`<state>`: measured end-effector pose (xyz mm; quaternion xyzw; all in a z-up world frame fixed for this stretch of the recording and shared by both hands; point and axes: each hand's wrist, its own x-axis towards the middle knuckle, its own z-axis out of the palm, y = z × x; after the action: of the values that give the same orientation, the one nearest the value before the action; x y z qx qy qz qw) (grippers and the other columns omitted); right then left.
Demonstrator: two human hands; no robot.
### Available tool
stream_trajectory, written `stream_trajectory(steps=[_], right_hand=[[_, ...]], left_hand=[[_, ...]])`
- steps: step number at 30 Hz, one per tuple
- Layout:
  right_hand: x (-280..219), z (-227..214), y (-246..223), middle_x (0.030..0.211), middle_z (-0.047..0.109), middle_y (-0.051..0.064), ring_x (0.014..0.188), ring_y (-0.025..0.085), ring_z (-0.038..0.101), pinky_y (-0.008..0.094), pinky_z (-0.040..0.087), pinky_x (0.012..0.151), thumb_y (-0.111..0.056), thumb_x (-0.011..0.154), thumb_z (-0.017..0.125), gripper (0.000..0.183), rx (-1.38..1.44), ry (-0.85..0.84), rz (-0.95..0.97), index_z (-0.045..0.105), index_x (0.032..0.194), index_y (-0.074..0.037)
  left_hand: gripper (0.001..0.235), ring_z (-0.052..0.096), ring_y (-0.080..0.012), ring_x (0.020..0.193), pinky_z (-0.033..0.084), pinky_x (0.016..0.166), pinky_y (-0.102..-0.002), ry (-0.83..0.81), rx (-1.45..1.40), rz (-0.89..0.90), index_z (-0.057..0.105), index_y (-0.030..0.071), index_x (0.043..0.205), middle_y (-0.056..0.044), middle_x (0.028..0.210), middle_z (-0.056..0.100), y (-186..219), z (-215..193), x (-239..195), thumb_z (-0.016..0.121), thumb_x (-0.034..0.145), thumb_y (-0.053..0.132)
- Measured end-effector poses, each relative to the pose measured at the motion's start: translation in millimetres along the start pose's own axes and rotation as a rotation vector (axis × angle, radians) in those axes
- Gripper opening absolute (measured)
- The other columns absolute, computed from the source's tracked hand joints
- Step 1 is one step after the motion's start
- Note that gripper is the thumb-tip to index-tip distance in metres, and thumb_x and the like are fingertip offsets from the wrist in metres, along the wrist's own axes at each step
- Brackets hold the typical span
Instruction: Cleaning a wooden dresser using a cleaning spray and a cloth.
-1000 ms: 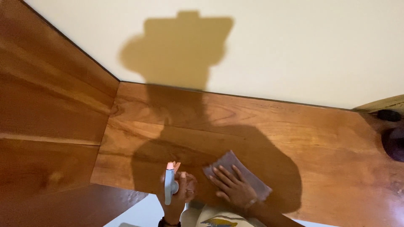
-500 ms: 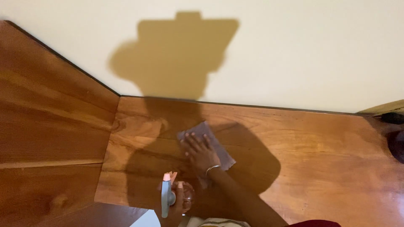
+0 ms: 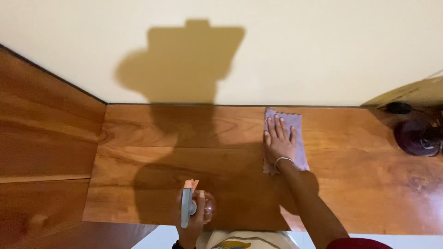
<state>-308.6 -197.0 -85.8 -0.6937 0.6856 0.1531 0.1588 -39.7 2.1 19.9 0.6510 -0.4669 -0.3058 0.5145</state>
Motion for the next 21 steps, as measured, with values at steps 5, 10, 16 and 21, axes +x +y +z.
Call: stream_trajectory(steps=[5, 10, 16, 21], right_hand=[[-22.7, 49.6, 32.1, 0.170, -0.010, 0.000, 0.154, 0.020, -0.006, 0.056, -0.003, 0.123, -0.050, 0.103, 0.004, 0.064, -0.037, 0.157, 0.038, -0.005, 0.161, -0.024], [-86.7, 97.9, 6.2, 0.168, 0.017, 0.003, 0.154, 0.023, 0.015, 0.057, 0.006, 0.123, -0.046, 0.105, 0.022, 0.062, -0.042, 0.521, -0.111, 0.021, 0.161, -0.019], [-171.2, 92.1, 6.5, 0.170, 0.019, -0.001, 0.158, 0.017, 0.011, 0.048, 0.001, 0.127, -0.042, 0.104, 0.030, 0.060, -0.015, 0.622, -0.407, 0.027, 0.159, -0.019], [-180.9, 106.6, 71.0, 0.169, 0.020, -0.004, 0.157, 0.015, 0.011, 0.048, -0.001, 0.128, -0.045, 0.102, 0.033, 0.057, 0.008, 0.593, -0.445, 0.033, 0.155, -0.025]], left_hand=[[0.041, 0.076, -0.0172, 0.083, 0.059, 0.075, -0.029, 0.012, 0.147, 0.044, 0.067, 0.002, 0.126, -0.008, 0.109, 0.080, -15.0, 12.2, -22.9, 0.072, 0.087, 0.012], [0.043, 0.075, -0.0184, 0.081, 0.058, 0.068, -0.027, -0.020, 0.044, 0.030, 0.064, 0.002, 0.128, -0.010, 0.104, 0.078, -12.8, 24.7, -31.3, 0.071, 0.086, 0.008], [0.044, 0.061, -0.0134, 0.066, 0.046, 0.053, -0.025, -0.075, -0.078, -0.026, 0.060, 0.001, 0.133, -0.013, 0.100, 0.077, -3.3, 45.9, -35.0, 0.068, 0.090, 0.006], [0.043, 0.078, -0.0211, 0.092, 0.061, 0.076, -0.029, -0.021, 0.129, 0.106, 0.063, 0.000, 0.129, -0.012, 0.116, 0.078, 1.6, 66.4, -33.6, 0.071, 0.087, 0.010]])
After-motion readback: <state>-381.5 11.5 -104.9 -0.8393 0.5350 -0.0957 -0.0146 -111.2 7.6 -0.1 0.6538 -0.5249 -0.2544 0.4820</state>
